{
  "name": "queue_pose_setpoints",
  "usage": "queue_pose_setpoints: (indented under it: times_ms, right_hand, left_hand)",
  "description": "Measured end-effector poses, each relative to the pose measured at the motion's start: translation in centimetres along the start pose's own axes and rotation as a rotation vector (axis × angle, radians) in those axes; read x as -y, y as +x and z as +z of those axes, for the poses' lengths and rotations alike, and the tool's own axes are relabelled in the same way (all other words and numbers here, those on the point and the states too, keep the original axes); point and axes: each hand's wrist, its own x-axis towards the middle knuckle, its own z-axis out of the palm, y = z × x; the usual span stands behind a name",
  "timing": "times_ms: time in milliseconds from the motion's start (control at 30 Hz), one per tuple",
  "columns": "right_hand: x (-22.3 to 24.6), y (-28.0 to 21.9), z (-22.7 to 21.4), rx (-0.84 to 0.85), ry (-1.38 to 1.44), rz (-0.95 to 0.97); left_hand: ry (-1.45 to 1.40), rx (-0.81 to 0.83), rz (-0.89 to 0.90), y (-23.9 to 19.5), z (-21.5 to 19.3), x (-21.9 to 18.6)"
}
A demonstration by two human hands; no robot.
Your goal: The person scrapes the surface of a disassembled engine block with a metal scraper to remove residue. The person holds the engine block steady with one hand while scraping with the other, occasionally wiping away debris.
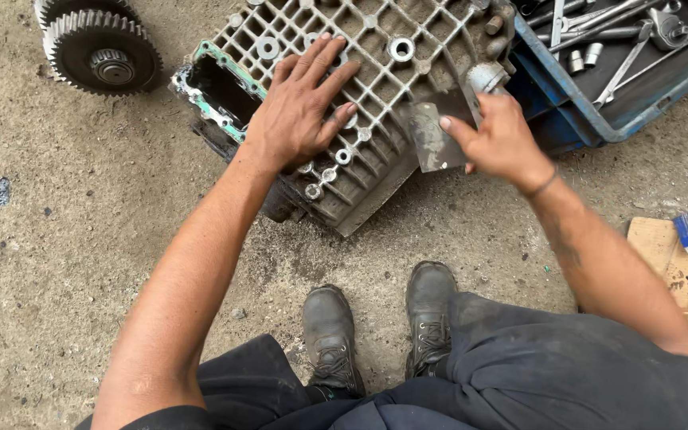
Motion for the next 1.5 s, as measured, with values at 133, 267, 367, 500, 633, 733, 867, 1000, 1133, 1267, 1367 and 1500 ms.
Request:
queue_pose_setpoints:
  times_ms: [133,267,367,500,633,733,867,1000,1133,1267,1367,1500]
  right_hand:
    - [0.4,-0.2,0.8,-0.104,0.053,0.045]
    - [1.0,0.3,0.2,0.012,0.046,0.083]
    - [1.8,0.3,-0.4,0.04,-0.014,0.06]
    - [2.0,0.2,0.6,-0.056,0.006,0.054]
    - [2.0,1.2,-0.4,0.072,0.126,0.143]
    - [1.9,1.2,-0.7,0.039,0.013,0.171]
    - [1.2,-1.1,2.2,-0.205,-0.069,0.023]
    - [1.6,-1.1,2.4,-0.209,-0.209,-0.02]
    - [2.5,0.3,0.2,-0.009,0.073,0.144]
    - [2.9,-0.7,1.5,-0.172,-0.29,-0.145]
    - [2.7,-1.5,3.2,-0.305,-0.494,-0.311]
    - [2.6,-1.0,1.9,-0.15,-0.288,-0.06]
  left_hand:
    - [0.007,-0.002,0.006,-0.2,0.5,0.3]
    - [0.02,-0.005,0.016,-0.3,0.4,0.2]
    - [0.036,-0.031,0.036,0.2,0.0,0.0]
    - [0.011,-0.033,0.023,-0.1,0.7,0.5]
    - [0.011,-0.034,0.024,-0.1,0.5,0.3]
    - [0.018,-0.036,0.02,0.2,0.0,0.0]
    - [0.006,-0.022,0.007,-0.3,0.6,0.4]
    - [0.029,-0.02,0.012,-0.1,0.7,0.6]
    - [0.005,-0.018,0.009,-0.2,0.3,0.2]
    - [0.012,-0.013,0.013,0.2,0.0,0.3]
    - [0.036,-0.021,0.03,-0.1,0.8,0.6]
    - [0.014,-0.026,0.019,0.1,1.0,0.7]
